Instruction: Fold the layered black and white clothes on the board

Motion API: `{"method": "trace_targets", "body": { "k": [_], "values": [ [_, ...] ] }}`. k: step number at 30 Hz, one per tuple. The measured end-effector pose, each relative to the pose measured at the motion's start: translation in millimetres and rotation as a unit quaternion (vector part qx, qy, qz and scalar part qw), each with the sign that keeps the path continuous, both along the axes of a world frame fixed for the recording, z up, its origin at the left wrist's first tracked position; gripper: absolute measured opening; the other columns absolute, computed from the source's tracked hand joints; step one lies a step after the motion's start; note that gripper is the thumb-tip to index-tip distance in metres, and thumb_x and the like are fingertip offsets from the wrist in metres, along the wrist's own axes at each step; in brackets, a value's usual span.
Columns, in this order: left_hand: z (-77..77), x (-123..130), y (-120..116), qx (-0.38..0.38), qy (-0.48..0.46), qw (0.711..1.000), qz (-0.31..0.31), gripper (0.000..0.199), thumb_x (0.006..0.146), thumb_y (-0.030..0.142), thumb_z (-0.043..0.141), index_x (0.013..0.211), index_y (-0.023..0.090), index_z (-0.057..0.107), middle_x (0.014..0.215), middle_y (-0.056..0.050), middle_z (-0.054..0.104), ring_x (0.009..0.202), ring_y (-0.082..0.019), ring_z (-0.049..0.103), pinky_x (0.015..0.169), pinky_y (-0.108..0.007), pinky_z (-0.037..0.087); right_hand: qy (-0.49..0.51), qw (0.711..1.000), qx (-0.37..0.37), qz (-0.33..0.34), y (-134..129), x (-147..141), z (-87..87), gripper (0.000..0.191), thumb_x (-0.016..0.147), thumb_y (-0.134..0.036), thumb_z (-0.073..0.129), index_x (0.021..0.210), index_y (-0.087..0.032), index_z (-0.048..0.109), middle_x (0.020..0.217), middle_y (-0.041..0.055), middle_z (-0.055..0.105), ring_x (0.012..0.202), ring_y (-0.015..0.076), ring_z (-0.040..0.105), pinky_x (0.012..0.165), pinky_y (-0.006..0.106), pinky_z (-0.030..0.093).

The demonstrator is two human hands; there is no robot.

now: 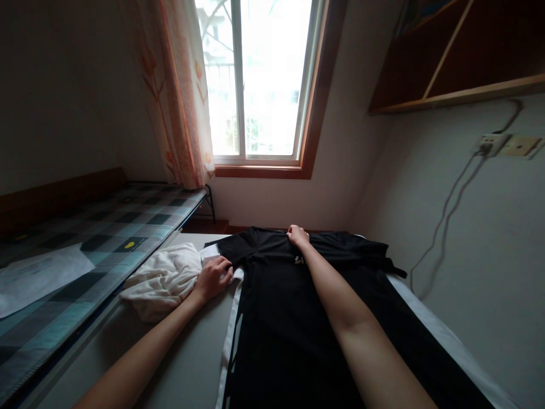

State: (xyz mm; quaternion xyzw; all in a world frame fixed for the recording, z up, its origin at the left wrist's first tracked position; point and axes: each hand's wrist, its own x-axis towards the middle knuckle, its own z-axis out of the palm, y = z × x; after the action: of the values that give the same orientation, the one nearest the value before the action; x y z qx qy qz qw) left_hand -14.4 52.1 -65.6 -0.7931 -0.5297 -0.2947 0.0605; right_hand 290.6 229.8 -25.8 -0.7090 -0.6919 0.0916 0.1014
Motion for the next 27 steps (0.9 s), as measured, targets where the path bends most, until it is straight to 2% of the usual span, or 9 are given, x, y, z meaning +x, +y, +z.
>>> {"method": "trace_targets", "body": {
  "k": [7, 9, 12, 15, 17, 19, 23, 27],
  "values": [
    [-0.7, -1, 1, 0.0, -0.009, 1.0, -0.006, 0.019, 0.091, 0.029, 0.052, 0.092, 0.019, 0.067, 0.093, -0.008, 0.066, 0.088, -0.023, 0.065, 0.082, -0.037, 0.053, -0.003, 1.0, 0.026, 0.0, -10, -10, 0.2, 0.034, 0.098, -0.025, 0.04, 0.124, -0.02, 0.062, 0.127, 0.0153, 0.063, 0.115, 0.0236, 0.06, 0.094, 0.033, 0.044],
    [-3.4, -2, 2, 0.017, -0.015, 1.0, -0.007, 0.02, 0.09, 0.032, 0.055, 0.099, 0.019, 0.068, 0.1, -0.009, 0.067, 0.095, -0.024, 0.065, 0.087, -0.038, 0.053, -0.01, 0.999, 0.027, 0.014, -15, -16, -0.2, 0.038, 0.099, -0.029, 0.04, 0.129, -0.019, 0.059, 0.132, 0.0172, 0.058, 0.121, 0.0264, 0.056, 0.098, 0.036, 0.041],
    [-8.2, -4, 5, 0.038, -0.016, 0.999, -0.012, 0.023, 0.09, 0.029, 0.057, 0.108, 0.021, 0.068, 0.107, -0.009, 0.066, 0.1, -0.024, 0.064, 0.091, -0.039, 0.052, -0.017, 0.998, 0.017, 0.055, -23, -30, -4.4, 0.046, 0.099, -0.046, 0.042, 0.135, -0.023, 0.057, 0.141, 0.0162, 0.053, 0.13, 0.029, 0.048, 0.104, 0.041, 0.036],
    [-11.9, -7, 8, 0.042, -0.006, 0.999, -0.016, 0.023, 0.09, 0.022, 0.056, 0.108, 0.023, 0.069, 0.104, -0.009, 0.067, 0.097, -0.023, 0.064, 0.088, -0.037, 0.053, -0.023, 0.995, -0.011, 0.1, -33, -46, -13.2, 0.062, 0.097, -0.06, 0.036, 0.146, -0.023, 0.048, 0.155, 0.016, 0.039, 0.142, 0.0319, 0.033, 0.113, 0.047, 0.024],
    [-13.4, -8, 9, 0.043, 0.005, 0.999, -0.014, 0.022, 0.09, 0.021, 0.055, 0.106, 0.024, 0.071, 0.102, -0.008, 0.068, 0.094, -0.022, 0.064, 0.086, -0.036, 0.053, -0.025, 0.993, -0.025, 0.117, -40, -53, -19.2, 0.073, 0.097, -0.064, 0.029, 0.154, -0.02, 0.036, 0.163, 0.0173, 0.023, 0.149, 0.034, 0.018, 0.117, 0.05, 0.013],
    [-14.4, -9, 10, 0.045, 0.014, 0.999, -0.008, 0.021, 0.091, 0.023, 0.055, 0.105, 0.024, 0.072, 0.101, -0.008, 0.068, 0.093, -0.022, 0.065, 0.085, -0.036, 0.053, -0.023, 0.991, -0.026, 0.128, -46, -56, -23.2, 0.077, 0.097, -0.065, 0.024, 0.158, -0.018, 0.026, 0.166, 0.017, 0.012, 0.152, 0.0336, 0.008, 0.119, 0.051, 0.007],
    [-17.3, -12, 12, 0.043, 0.019, 0.999, -0.005, 0.021, 0.092, 0.025, 0.055, 0.102, 0.025, 0.074, 0.1, -0.008, 0.069, 0.092, -0.022, 0.066, 0.085, -0.036, 0.054, -0.024, 0.988, -0.019, 0.149, -56, -46, -25.5, 0.077, 0.098, -0.065, 0.021, 0.159, -0.019, 0.023, 0.167, 0.0154, 0.009, 0.152, 0.0306, 0.006, 0.12, 0.049, 0.005],
    [-18.7, -12, 14, 0.032, 0.018, 0.999, -0.027, 0.023, 0.091, 0.025, 0.053, 0.1, 0.025, 0.074, 0.113, -0.007, 0.072, 0.103, -0.023, 0.068, 0.091, -0.039, 0.054, -0.044, 0.988, -0.021, 0.144, -65, -18, -25.9, 0.076, 0.098, -0.065, 0.019, 0.159, -0.021, 0.022, 0.167, 0.0141, 0.011, 0.152, 0.0295, 0.008, 0.12, 0.05, 0.005]
  ]
}}
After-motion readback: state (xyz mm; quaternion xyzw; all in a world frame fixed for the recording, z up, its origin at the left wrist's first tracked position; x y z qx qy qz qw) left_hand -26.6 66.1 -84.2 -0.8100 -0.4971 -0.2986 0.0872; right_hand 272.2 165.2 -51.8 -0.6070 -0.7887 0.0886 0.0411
